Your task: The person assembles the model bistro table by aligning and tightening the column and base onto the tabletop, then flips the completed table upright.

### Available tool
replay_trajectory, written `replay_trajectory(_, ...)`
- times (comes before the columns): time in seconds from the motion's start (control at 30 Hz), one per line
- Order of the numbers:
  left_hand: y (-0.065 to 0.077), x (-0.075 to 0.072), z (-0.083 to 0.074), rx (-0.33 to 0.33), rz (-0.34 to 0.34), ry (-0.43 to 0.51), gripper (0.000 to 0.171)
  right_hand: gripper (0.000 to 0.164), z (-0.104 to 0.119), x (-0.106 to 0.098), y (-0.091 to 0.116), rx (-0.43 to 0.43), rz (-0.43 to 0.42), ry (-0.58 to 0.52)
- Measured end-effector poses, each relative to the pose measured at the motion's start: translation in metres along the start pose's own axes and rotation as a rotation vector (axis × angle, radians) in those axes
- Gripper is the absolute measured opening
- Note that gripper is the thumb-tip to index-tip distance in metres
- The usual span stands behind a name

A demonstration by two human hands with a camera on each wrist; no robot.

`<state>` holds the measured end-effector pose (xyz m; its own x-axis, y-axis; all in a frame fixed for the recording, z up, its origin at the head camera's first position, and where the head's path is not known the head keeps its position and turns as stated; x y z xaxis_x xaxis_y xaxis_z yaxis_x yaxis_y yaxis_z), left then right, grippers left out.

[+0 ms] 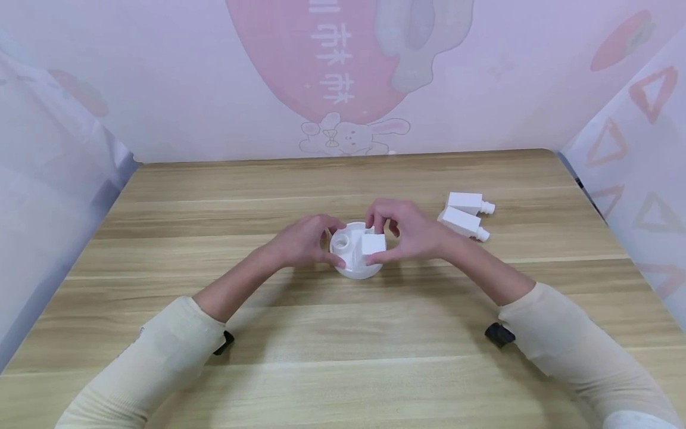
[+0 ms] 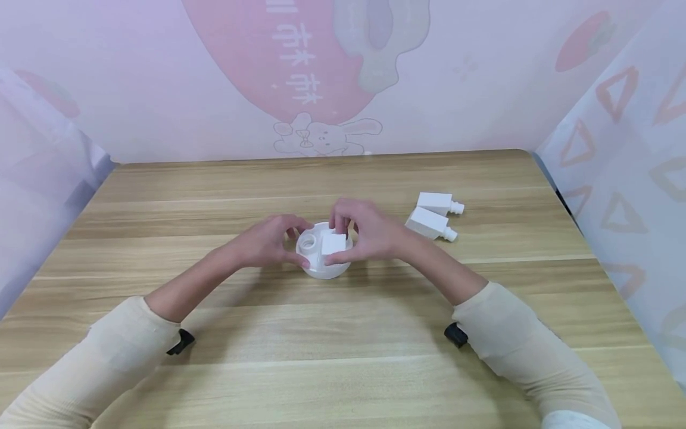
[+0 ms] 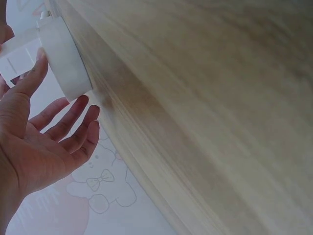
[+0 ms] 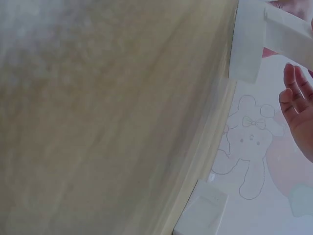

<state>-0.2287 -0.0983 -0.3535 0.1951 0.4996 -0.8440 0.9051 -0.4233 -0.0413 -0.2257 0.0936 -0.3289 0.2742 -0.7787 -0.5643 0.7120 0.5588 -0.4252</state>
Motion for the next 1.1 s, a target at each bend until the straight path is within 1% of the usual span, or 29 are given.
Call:
replay_trajectory(0.1,0.0,0.0,0.0,-0.002,-0.003,0.002,0.07,0.043,0.001,-0.001,0.001,0.011,0.022,-0.014)
replay_trajectory(0.17,0.0,0.0,0.001,-0.007,-0.005,0.002,0.07,0.044,0.001,-0.002,0.002,0.007,0.057,-0.025)
replay_trajectory(0.27,0.0,0.0,0.001,-0.012,-0.005,0.004,0.07,0.051,0.001,-0.004,0.004,-0.036,0.131,-0.067)
replay_trajectory(0.33,0.0,0.0,0.001,-0.013,-0.006,0.004,0.069,0.051,0.002,-0.005,0.006,-0.083,0.178,-0.098)
replay_trajectory(0.4,0.0,0.0,0.001,-0.009,-0.006,0.007,0.069,0.05,0.002,-0.005,0.007,-0.116,0.206,-0.124)
replay_trajectory(0.47,0.0,0.0,0.001,-0.005,-0.005,0.006,0.068,0.048,0.001,-0.006,0.008,-0.119,0.217,-0.136)
replay_trajectory(0.57,0.0,0.0,0.0,-0.003,-0.004,0.007,0.068,0.046,-0.001,-0.006,0.008,-0.071,0.207,-0.146)
replay_trajectory(0.7,0.0,0.0,0.0,-0.005,-0.004,0.009,0.07,0.039,0.001,-0.006,0.006,-0.018,0.147,-0.136)
replay_trajectory(0.8,0.0,0.0,0.0,-0.002,-0.008,0.007,0.07,0.034,0.004,-0.003,0.005,-0.042,0.086,-0.072)
replay_trajectory(0.97,0.0,0.001,0.0,0.016,-0.016,0.008,0.067,0.038,0.011,0.005,0.005,-0.14,0.018,0.037)
replay_trajectory(1.1,0.0,0.0,0.0,0.02,-0.014,0.01,0.067,0.04,0.012,0.007,0.006,-0.156,0.005,0.046)
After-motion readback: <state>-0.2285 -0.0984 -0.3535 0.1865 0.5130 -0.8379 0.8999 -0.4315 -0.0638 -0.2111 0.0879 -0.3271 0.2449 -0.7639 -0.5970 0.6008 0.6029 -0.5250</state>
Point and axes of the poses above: each hand's wrist, its own y-axis away from the middle knuckle, its own x-axis out of the palm, z = x × y, the point moved 5 cm from there along -y, towards the middle knuckle, and after that the axes turned 14 degrees about -z, right-handed, at the moved point
